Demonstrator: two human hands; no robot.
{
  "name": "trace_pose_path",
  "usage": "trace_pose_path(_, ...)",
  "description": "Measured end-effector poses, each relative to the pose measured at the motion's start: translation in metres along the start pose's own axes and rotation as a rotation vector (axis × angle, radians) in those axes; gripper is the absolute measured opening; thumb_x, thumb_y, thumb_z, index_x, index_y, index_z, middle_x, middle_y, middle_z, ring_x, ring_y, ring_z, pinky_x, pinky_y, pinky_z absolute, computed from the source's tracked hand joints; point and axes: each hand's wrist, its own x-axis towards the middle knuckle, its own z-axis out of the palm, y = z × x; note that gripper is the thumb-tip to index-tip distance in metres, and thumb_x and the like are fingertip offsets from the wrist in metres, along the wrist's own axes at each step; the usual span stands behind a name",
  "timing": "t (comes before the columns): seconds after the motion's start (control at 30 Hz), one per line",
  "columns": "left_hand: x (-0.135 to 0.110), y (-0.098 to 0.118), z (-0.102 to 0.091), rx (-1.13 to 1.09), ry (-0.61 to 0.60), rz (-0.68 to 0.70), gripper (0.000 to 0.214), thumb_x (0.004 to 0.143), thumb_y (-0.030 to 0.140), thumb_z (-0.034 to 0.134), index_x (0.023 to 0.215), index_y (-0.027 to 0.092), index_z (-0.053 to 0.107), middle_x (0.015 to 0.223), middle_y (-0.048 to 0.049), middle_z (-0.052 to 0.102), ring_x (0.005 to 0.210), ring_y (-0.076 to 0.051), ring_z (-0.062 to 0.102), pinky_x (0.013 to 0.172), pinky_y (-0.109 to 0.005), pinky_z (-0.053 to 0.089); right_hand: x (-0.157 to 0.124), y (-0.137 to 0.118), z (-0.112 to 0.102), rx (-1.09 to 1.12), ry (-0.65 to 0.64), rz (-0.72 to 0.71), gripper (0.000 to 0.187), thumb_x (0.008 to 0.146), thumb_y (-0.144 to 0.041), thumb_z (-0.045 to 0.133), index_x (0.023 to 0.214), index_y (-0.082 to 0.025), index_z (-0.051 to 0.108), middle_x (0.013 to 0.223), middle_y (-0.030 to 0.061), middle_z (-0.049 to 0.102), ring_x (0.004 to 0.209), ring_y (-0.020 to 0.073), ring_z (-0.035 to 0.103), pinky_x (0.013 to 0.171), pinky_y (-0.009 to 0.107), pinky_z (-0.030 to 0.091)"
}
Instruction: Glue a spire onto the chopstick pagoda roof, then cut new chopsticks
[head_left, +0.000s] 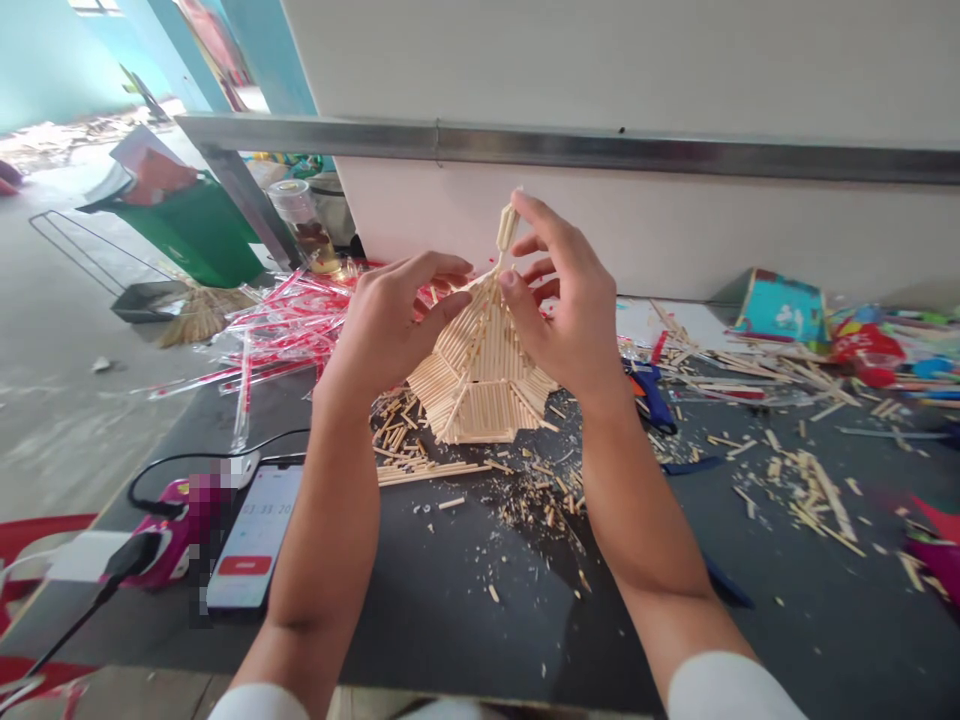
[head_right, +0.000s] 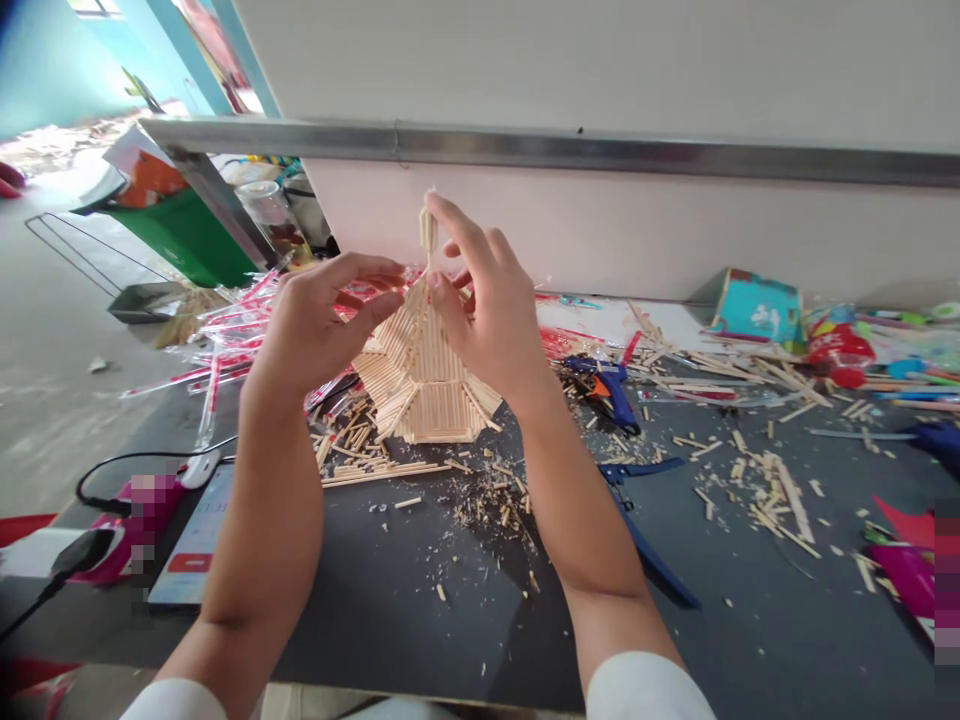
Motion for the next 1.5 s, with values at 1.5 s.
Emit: trace_pose_path(1.5, 0.0, -0.003, -0.005, -0.017, -0.031, -0.046, 0.026, 0.096, 0.028, 0.064, 0.119, 0.023, 0.073, 0.108, -0.0038, 0.078, 0.096, -0.018, 0.074, 0.079, -0.03, 0.059, 0.001, -0.004, -0.002, 0.04, -0.009, 0.029, 0.047, 0.106, -0.041, 0.048, 0.153, -0.033, 0.047, 0.118, 0.0064, 0.065, 0.082, 0.0139, 0.063, 0.072, 0.029, 0.059)
